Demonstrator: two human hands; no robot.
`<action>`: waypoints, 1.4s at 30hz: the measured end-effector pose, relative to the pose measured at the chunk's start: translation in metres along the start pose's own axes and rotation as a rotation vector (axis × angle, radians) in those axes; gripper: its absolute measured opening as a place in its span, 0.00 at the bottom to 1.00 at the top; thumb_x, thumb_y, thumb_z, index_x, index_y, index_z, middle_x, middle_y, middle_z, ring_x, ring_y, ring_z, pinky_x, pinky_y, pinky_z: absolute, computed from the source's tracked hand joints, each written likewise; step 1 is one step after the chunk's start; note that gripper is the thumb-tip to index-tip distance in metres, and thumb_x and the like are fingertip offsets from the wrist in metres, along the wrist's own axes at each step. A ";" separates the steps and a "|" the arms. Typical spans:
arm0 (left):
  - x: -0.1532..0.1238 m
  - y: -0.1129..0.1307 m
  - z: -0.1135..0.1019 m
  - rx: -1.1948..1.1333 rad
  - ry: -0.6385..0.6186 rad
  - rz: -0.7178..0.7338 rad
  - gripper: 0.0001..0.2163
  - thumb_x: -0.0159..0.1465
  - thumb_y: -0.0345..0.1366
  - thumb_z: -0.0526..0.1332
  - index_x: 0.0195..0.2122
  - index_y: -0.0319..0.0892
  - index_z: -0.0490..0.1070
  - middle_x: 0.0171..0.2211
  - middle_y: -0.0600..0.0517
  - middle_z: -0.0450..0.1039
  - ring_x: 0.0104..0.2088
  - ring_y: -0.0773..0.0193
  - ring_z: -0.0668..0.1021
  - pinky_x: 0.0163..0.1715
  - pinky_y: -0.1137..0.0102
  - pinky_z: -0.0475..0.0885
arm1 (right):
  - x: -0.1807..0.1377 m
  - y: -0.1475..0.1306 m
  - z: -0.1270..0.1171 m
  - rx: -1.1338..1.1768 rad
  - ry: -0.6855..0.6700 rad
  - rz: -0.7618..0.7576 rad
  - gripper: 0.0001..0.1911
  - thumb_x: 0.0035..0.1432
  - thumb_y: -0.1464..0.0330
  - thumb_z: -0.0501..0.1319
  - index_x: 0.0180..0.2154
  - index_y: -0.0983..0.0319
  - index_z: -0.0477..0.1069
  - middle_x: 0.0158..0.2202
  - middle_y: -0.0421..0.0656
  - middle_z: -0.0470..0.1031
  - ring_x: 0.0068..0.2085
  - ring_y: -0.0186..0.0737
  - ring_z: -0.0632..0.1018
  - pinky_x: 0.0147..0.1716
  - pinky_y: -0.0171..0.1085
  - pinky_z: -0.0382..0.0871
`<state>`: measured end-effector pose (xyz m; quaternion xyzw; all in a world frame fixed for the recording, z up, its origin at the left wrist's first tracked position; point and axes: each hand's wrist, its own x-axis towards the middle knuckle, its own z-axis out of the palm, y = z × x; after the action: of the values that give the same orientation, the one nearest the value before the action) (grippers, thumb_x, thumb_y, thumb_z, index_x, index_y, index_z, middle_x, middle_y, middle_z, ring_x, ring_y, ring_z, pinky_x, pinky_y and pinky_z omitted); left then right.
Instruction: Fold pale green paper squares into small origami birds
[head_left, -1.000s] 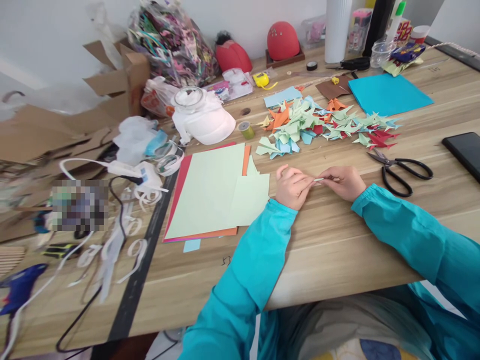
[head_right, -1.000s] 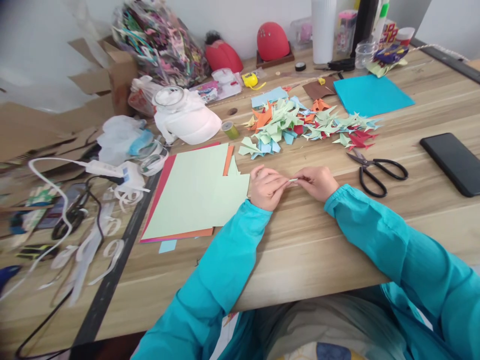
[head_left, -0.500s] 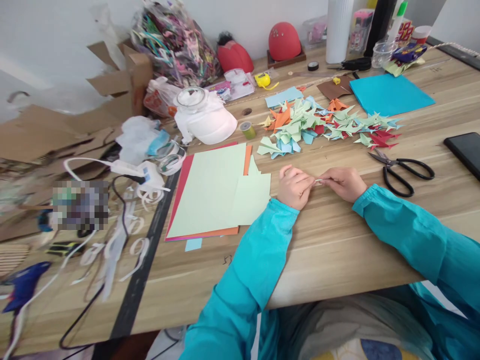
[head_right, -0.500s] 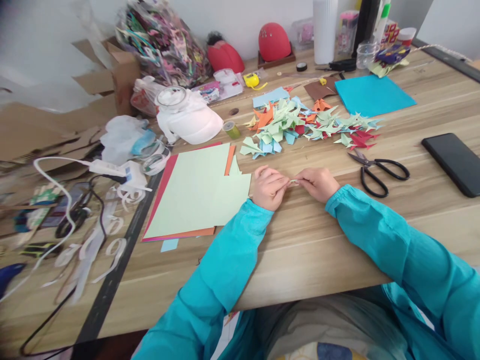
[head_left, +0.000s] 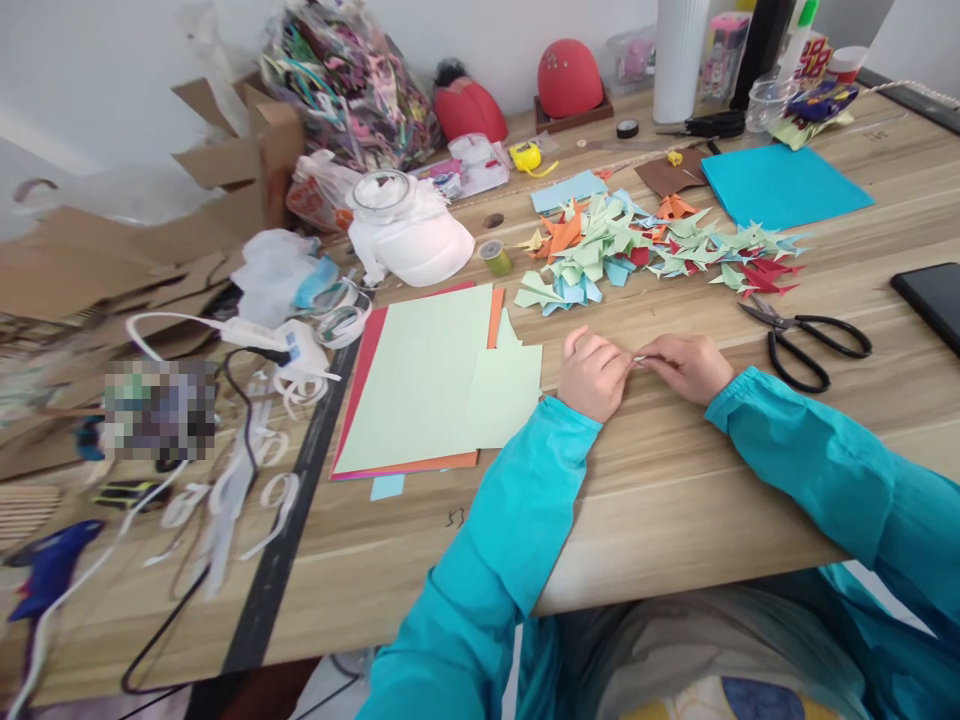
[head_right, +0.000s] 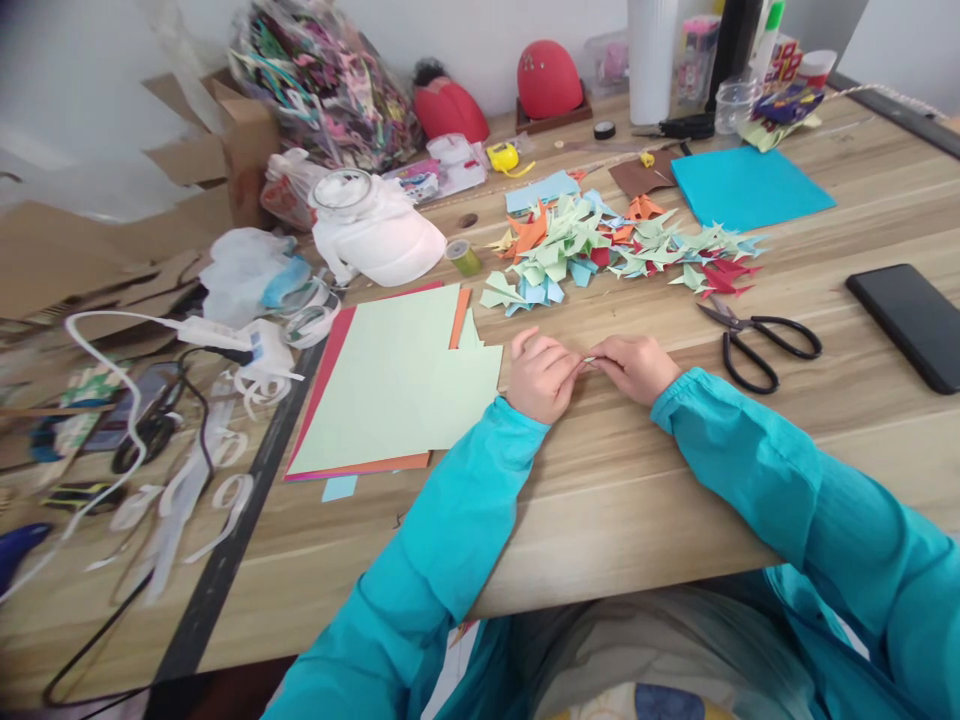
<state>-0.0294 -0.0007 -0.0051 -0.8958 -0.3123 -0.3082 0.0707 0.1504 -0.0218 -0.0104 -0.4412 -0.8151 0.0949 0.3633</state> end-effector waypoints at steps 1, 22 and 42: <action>0.000 0.000 0.000 0.019 0.001 0.012 0.11 0.64 0.34 0.51 0.29 0.42 0.71 0.25 0.52 0.72 0.33 0.63 0.71 0.50 0.57 0.56 | 0.000 0.000 0.000 -0.007 0.005 -0.009 0.09 0.59 0.68 0.54 0.36 0.61 0.73 0.33 0.43 0.78 0.33 0.37 0.77 0.33 0.34 0.70; 0.000 0.005 0.003 0.241 0.019 0.124 0.13 0.63 0.27 0.48 0.25 0.40 0.68 0.21 0.53 0.67 0.29 0.66 0.69 0.51 0.59 0.57 | -0.001 0.001 0.001 -0.238 -0.066 -0.127 0.12 0.56 0.76 0.51 0.35 0.65 0.73 0.31 0.46 0.76 0.32 0.39 0.75 0.31 0.33 0.67; 0.000 0.002 0.004 0.136 0.004 0.096 0.13 0.64 0.31 0.50 0.24 0.41 0.69 0.21 0.54 0.69 0.31 0.65 0.70 0.53 0.56 0.54 | -0.002 0.002 0.000 -0.222 -0.092 -0.138 0.13 0.59 0.74 0.48 0.31 0.64 0.71 0.29 0.46 0.75 0.31 0.38 0.73 0.30 0.33 0.66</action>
<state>-0.0262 -0.0016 -0.0083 -0.9022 -0.2889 -0.2845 0.1469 0.1528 -0.0219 -0.0123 -0.4167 -0.8648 -0.0010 0.2803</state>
